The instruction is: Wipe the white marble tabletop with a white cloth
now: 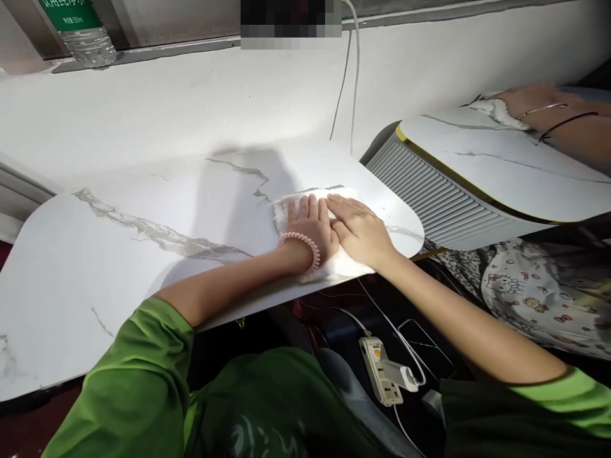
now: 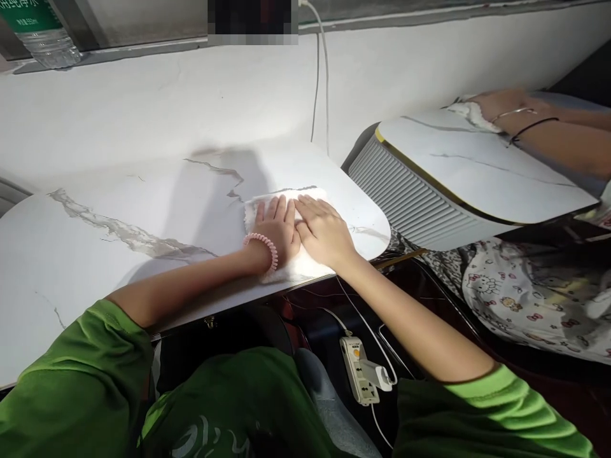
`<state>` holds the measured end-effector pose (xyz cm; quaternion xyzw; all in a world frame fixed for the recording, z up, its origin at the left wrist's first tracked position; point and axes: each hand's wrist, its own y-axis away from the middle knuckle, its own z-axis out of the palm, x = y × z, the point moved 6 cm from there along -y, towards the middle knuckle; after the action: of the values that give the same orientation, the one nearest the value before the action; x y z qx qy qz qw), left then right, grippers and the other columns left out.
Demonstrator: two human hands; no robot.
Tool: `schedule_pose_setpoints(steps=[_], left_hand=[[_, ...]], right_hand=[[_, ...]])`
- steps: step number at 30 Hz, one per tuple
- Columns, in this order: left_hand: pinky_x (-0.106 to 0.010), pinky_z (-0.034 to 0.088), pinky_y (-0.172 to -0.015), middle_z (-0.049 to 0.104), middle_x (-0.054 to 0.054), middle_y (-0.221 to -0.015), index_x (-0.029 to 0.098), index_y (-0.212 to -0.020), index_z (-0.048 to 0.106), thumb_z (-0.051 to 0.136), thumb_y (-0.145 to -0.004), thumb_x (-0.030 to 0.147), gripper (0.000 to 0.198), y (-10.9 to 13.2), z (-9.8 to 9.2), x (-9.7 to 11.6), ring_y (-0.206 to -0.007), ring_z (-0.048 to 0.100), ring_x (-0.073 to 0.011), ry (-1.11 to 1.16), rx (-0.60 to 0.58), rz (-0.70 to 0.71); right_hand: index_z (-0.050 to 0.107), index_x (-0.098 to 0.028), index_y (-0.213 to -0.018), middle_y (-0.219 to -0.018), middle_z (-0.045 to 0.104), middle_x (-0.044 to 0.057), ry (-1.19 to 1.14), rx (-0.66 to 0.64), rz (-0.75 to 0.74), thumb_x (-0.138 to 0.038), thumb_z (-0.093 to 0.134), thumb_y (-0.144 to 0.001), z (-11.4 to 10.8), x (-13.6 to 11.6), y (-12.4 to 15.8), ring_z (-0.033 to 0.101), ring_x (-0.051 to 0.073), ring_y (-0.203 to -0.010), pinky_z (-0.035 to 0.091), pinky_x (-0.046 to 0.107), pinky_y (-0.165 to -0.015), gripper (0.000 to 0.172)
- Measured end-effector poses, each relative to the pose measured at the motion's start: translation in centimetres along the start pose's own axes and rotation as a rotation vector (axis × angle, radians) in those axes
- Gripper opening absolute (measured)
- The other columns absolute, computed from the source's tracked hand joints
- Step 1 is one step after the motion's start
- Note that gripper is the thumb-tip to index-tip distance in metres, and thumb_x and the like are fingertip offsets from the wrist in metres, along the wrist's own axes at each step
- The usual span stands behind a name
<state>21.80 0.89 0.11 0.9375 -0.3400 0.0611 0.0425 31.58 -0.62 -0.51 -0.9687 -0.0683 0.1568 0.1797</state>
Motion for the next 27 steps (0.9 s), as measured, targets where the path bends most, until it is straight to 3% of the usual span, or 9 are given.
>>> schedule_pose_setpoints(steps=[7, 15, 21, 27], left_hand=[[-0.046, 0.01, -0.125, 0.022, -0.015, -0.165, 0.001, -0.156, 0.023, 0.025, -0.098, 0.026, 0.063, -5.6, -1.4, -5.3, -0.153, 0.017, -0.027, 0.012, -0.008, -0.038], [-0.044, 0.007, -0.125, 0.023, -0.011, -0.165, 0.005, -0.156, 0.025, 0.021, -0.099, 0.027, 0.061, -12.7, -2.3, -12.1, -0.153, 0.017, -0.0227, 0.043, 0.025, -0.107], [-0.043, 0.011, -0.125, 0.027, -0.01, -0.164, 0.008, -0.155, 0.03, 0.022, -0.099, 0.026, 0.059, -15.5, -2.8, -13.9, -0.152, 0.021, -0.0211, 0.04, 0.054, -0.055], [-0.043, 0.01, -0.125, 0.026, -0.009, -0.164, 0.009, -0.156, 0.028, 0.019, -0.1, 0.026, 0.059, -15.3, -2.9, -14.1, -0.152, 0.02, -0.02, 0.029, 0.071, -0.084]], right_hand=[[0.062, -0.01, -0.132, -0.14, 0.06, 0.014, 0.049, -0.003, 0.018, -0.02, 0.037, -0.089, 2.8, 0.5, -7.9, 0.052, 0.028, -0.134, 0.038, 0.049, -0.115, 0.051], [0.062, -0.015, -0.125, -0.136, 0.063, 0.014, 0.073, -0.048, -0.034, -0.017, 0.036, -0.091, 5.4, 0.8, -16.6, 0.056, 0.031, -0.126, 0.044, 0.047, -0.105, 0.043], [0.065, -0.015, -0.117, -0.127, 0.068, 0.015, 0.099, -0.039, 0.069, -0.014, 0.034, -0.09, 6.0, 1.1, -19.3, 0.06, 0.032, -0.116, 0.047, 0.044, -0.098, 0.041], [0.067, -0.017, -0.117, -0.129, 0.067, 0.012, 0.06, 0.005, 0.077, -0.015, 0.037, -0.09, 6.1, 1.2, -19.5, 0.059, 0.031, -0.12, 0.047, 0.045, -0.1, 0.041]])
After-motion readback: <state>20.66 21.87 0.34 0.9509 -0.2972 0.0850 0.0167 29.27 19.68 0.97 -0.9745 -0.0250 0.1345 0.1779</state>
